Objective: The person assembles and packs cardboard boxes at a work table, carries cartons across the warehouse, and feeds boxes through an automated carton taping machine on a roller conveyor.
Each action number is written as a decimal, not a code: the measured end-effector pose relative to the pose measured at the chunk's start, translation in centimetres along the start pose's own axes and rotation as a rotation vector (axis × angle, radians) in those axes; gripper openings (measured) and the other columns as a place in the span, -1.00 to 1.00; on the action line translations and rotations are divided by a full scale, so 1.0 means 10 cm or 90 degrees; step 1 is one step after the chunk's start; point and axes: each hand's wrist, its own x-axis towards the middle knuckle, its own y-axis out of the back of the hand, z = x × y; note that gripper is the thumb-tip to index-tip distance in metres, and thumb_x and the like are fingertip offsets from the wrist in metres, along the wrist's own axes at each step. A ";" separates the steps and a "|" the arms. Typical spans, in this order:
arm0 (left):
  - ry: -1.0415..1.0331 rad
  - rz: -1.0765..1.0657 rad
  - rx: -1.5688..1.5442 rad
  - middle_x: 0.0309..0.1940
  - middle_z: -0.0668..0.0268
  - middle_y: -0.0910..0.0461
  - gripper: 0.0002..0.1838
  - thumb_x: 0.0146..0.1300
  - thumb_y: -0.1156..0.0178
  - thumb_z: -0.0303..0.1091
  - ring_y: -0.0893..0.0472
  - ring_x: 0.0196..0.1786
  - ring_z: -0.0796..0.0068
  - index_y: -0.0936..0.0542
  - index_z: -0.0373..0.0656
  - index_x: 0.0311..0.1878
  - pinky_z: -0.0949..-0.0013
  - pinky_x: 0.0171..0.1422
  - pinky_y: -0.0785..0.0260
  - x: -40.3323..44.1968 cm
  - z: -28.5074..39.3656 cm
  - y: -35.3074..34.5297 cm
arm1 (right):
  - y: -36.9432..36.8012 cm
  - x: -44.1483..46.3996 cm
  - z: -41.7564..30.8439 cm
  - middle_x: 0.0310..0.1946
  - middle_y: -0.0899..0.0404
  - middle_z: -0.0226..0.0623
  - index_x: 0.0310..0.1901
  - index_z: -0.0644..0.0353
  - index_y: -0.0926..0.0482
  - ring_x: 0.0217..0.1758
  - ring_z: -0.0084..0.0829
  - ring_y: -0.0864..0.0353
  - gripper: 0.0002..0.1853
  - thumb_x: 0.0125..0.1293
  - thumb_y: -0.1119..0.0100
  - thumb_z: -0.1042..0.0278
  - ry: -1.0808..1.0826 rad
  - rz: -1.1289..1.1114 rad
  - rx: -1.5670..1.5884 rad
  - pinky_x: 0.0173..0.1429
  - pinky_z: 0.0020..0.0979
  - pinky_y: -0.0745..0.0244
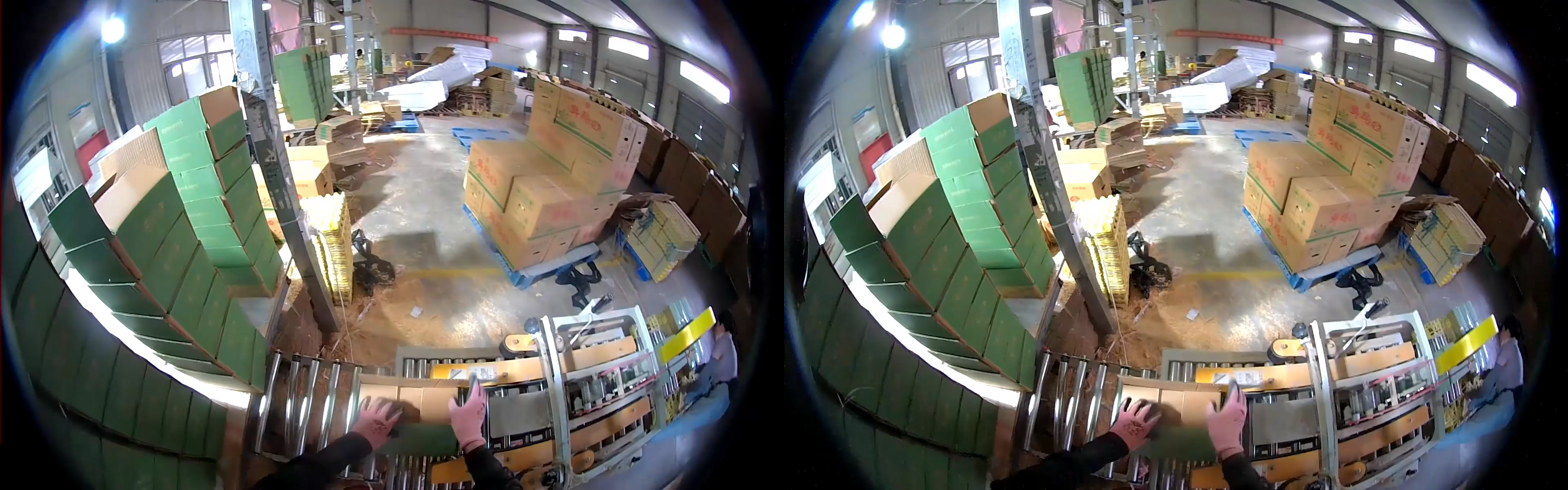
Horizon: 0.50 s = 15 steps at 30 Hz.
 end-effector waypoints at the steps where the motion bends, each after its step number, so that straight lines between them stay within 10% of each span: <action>1: 0.027 0.092 0.003 0.14 0.19 -0.36 -0.23 -0.13 -0.38 0.02 -0.26 0.30 0.11 -0.40 -0.04 0.19 -0.14 0.30 -0.09 0.07 0.00 0.02 | 0.11 0.18 -0.44 0.07 -0.38 0.18 0.08 0.39 -0.41 0.18 -0.01 -0.33 -0.41 -0.01 -0.26 0.26 0.118 0.048 -0.062 0.33 -0.10 -0.16; 3: 0.330 -0.029 -0.048 0.22 0.06 -0.28 0.13 -0.38 -0.48 0.17 -0.22 0.32 0.02 -0.22 -0.10 0.31 -0.11 0.37 -0.05 0.07 0.01 0.08 | -0.14 0.42 -0.81 0.01 -0.44 0.07 -0.02 0.35 -0.49 0.17 0.09 -0.33 -0.49 0.06 -0.22 0.15 0.328 0.020 -0.102 0.34 -0.05 -0.14; 6: 0.452 0.333 -0.733 0.14 0.00 -0.36 0.09 -0.41 -0.57 -0.04 -0.36 0.22 0.10 -0.23 -0.25 0.24 0.15 0.23 -0.31 -0.07 -0.22 -1.45 | -0.62 -0.02 -0.32 -0.08 -0.52 -0.06 -0.02 0.24 -0.52 0.14 -0.04 -0.40 -0.54 0.09 -0.19 0.13 0.517 -0.181 -0.190 0.31 -0.05 -0.18; 9: 0.590 0.208 -0.519 0.10 0.02 -0.42 -0.03 -0.34 -0.56 -0.07 -0.44 0.16 0.19 -0.31 -0.22 0.18 0.20 0.23 -0.31 0.03 0.31 -1.08 | -0.36 -0.34 0.17 -0.09 -0.53 -0.13 -0.02 0.19 -0.52 0.16 -0.11 -0.40 -0.55 0.07 -0.18 0.14 0.383 -0.497 -0.314 0.33 -0.07 -0.16; 10: 0.524 0.358 -0.288 0.09 -0.02 -0.45 0.00 -0.32 -0.55 -0.08 -0.45 0.17 0.16 -0.29 -0.26 0.23 0.17 0.25 -0.28 0.11 0.58 -0.55 | -0.19 -0.34 0.26 -0.08 -0.53 -0.12 -0.03 0.19 -0.52 0.16 -0.09 -0.40 -0.56 0.06 -0.19 0.16 0.384 -0.441 -0.290 0.34 -0.06 -0.15; 13: 0.320 0.343 -0.830 0.13 -0.04 -0.44 -0.09 -0.10 -0.45 -0.19 -0.41 0.23 0.16 -0.24 -0.29 0.31 0.17 0.29 -0.25 0.11 -0.04 0.42 | 0.06 -0.31 0.61 -0.08 -0.52 -0.09 -0.06 0.20 -0.53 0.15 -0.04 -0.38 -0.59 0.04 -0.18 0.21 0.435 -0.313 -0.267 0.37 -0.03 -0.10; 14: 0.099 0.558 -0.406 0.16 0.00 -0.43 -0.28 0.12 -0.29 -0.27 -0.42 0.24 0.28 -0.24 -0.31 0.32 0.26 0.31 -0.23 -0.13 -0.57 1.03 | 0.09 -0.28 0.68 -0.07 -0.51 -0.09 -0.06 0.21 -0.52 0.15 -0.03 -0.38 -0.59 0.04 -0.18 0.21 0.410 -0.310 -0.264 0.38 -0.01 -0.09; 15: 0.201 0.645 -0.367 0.09 0.04 -0.44 -0.36 0.15 -0.27 -0.26 -0.40 0.15 0.32 -0.27 -0.31 0.23 0.27 0.22 -0.23 -0.49 -1.09 1.84 | 0.12 -0.29 0.68 -0.07 -0.51 -0.09 -0.06 0.21 -0.52 0.15 -0.02 -0.38 -0.59 0.05 -0.18 0.22 0.384 -0.309 -0.260 0.38 0.00 -0.07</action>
